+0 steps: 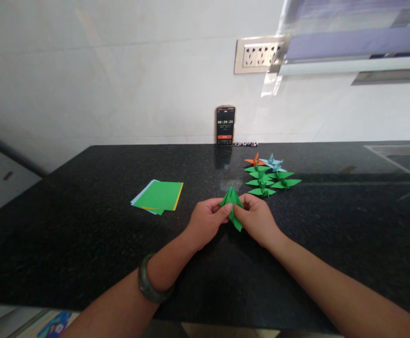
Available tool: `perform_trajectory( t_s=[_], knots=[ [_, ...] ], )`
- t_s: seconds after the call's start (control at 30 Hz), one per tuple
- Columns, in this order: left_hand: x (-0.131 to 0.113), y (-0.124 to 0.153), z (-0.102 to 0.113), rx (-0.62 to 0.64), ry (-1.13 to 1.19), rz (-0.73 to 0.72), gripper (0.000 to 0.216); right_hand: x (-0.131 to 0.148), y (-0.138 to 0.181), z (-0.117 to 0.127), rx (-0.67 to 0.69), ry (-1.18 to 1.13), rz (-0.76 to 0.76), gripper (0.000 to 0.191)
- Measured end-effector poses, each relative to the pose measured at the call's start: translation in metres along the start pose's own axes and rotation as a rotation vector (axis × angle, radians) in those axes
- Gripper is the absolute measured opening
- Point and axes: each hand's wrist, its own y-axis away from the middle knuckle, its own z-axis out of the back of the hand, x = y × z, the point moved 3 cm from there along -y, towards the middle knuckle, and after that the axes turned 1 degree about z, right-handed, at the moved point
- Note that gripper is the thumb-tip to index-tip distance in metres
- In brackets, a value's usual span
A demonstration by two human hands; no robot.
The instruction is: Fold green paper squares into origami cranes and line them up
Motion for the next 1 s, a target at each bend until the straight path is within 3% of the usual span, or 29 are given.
perform_trajectory(
  t_s=[0.17, 0.27, 0.5, 0.7, 1.0],
  knots=[
    [0.001, 0.0, 0.0, 0.016, 0.011, 0.005, 0.027, 0.003, 0.002, 0.004, -0.098, 0.081, 0.147, 0.013],
    [0.002, -0.001, 0.0, 0.033, 0.047, 0.003, 0.026, 0.006, 0.005, 0.005, -0.075, 0.047, 0.152, 0.016],
    [0.003, -0.004, 0.005, 0.009, 0.023, -0.062, 0.022, 0.009, 0.003, 0.005, 0.036, -0.281, -0.008, 0.028],
    [0.003, -0.004, 0.006, -0.031, -0.071, -0.068, 0.023, 0.004, -0.001, 0.0, 0.109, -0.368, -0.084, 0.033],
    [0.011, -0.005, 0.007, 0.05, -0.226, -0.126, 0.024, 0.003, -0.001, 0.0, -0.012, -0.091, 0.044, 0.022]
  ],
)
